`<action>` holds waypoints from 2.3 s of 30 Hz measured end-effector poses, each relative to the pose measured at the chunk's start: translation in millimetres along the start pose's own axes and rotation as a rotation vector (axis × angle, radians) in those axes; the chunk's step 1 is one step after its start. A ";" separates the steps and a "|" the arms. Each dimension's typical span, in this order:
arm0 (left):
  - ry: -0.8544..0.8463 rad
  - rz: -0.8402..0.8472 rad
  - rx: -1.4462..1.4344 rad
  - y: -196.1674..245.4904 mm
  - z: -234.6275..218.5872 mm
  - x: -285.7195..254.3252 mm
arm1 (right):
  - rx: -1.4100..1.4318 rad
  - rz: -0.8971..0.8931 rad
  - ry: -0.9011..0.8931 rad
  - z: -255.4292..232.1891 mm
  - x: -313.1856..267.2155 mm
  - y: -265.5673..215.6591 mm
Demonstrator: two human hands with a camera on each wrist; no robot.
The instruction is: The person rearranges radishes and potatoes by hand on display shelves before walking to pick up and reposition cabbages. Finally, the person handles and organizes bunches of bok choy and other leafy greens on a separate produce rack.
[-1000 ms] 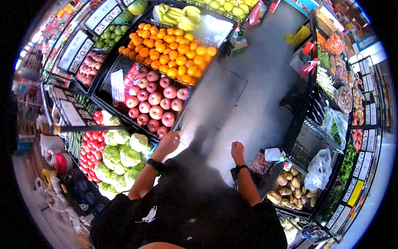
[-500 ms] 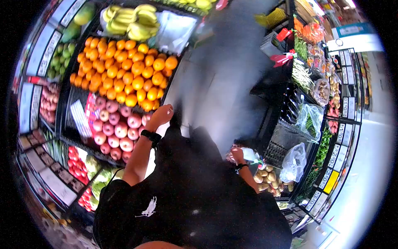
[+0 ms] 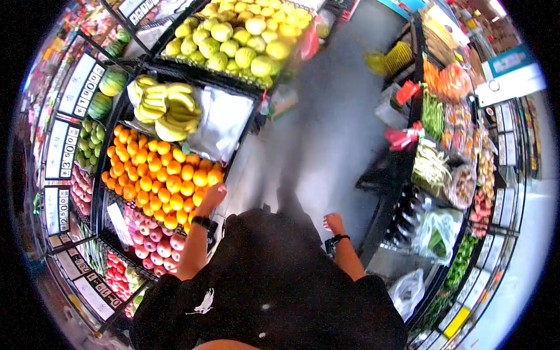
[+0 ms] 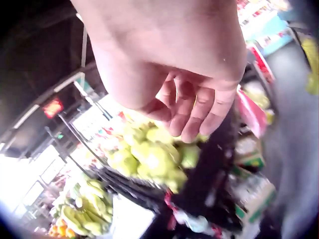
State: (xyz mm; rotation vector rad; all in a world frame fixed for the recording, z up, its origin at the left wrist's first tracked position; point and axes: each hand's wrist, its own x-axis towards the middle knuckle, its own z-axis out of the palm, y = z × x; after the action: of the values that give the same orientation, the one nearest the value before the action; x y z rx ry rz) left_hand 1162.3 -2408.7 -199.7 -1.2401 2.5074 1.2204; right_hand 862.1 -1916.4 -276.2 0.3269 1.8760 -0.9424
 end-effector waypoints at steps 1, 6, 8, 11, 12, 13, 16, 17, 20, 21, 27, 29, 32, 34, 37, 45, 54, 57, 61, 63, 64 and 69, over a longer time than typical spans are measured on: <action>-0.021 -0.031 0.019 -9.5 15.7 3.5 | -0.029 0.013 -0.003 -6.1 18.1 -30.6; -0.044 -0.143 -0.132 47.7 24.3 17.7 | -0.214 -0.379 -0.124 -20.4 116.5 -194.8; 0.004 -0.195 -0.181 71.1 23.2 44.3 | -0.241 -0.390 -0.159 -9.7 145.4 -265.1; 0.011 -0.017 0.057 86.8 27.8 85.6 | -0.488 -0.669 -0.077 23.0 178.0 -371.3; -0.011 0.039 0.163 88.4 32.0 104.2 | -0.604 -0.793 -0.019 31.3 177.2 -401.6; -0.066 -0.073 0.130 93.2 34.5 127.3 | -0.577 -0.981 0.005 41.4 165.0 -437.2; -0.025 -0.082 0.018 116.6 41.9 201.6 | -0.538 -1.275 -0.028 52.5 66.2 -584.6; -0.028 -0.040 -0.050 139.2 31.6 225.7 | -0.485 -1.368 -0.001 51.3 27.0 -634.0; -0.046 0.086 -0.170 196.1 10.8 317.9 | -0.346 -1.691 0.093 23.4 -78.4 -758.7; -0.046 0.135 -0.162 211.7 1.2 365.8 | -0.311 -1.815 0.137 14.8 -105.0 -805.5; -0.197 0.193 -0.172 300.4 -12.6 497.6 | -0.303 -2.347 0.203 -49.2 -222.9 -961.1; -0.221 0.208 -0.146 322.5 -20.4 525.8 | -0.246 -2.551 0.194 -64.1 -225.4 -987.6; -0.234 0.213 -0.107 347.4 -30.3 565.2 | -0.260 -2.551 0.294 -88.0 -211.1 -1020.4; -0.221 0.207 -0.083 358.2 -36.3 589.4 | -0.285 -2.438 0.339 -107.2 -199.9 -1042.6; -0.196 0.174 -0.032 370.7 -39.9 613.4 | -0.311 -2.377 0.315 -140.0 -170.9 -1079.5; -0.157 0.221 0.123 442.1 -25.7 676.6 | -0.295 -2.491 0.092 -235.8 -71.7 -1200.6; 0.076 -0.166 -0.068 587.1 -3.7 790.1 | -0.316 -2.467 0.041 -328.1 36.1 -1316.1; 0.153 -0.202 -0.065 623.2 -15.5 833.1 | -0.381 -2.424 0.082 -352.4 61.7 -1358.2; 0.009 -0.250 -0.288 655.3 -10.8 888.9 | -0.511 -2.363 0.104 -375.9 87.7 -1407.7; -0.019 -0.243 -0.092 703.9 -33.2 916.8 | -0.527 -2.327 0.107 -389.7 108.6 -1430.1; 0.023 -0.260 -0.084 711.9 -25.4 939.2 | -0.531 -2.316 0.118 -393.6 120.1 -1443.8; -0.014 -0.206 -0.194 725.5 18.0 1040.1 | -0.503 -2.235 0.138 -409.7 197.2 -1514.8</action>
State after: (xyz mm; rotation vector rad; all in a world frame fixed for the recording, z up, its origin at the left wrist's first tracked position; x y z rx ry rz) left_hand -44.8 -2797.2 -176.4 -1.4833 2.2265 1.4390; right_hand -385.0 -2656.7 354.8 -2.4746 1.8947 -1.5081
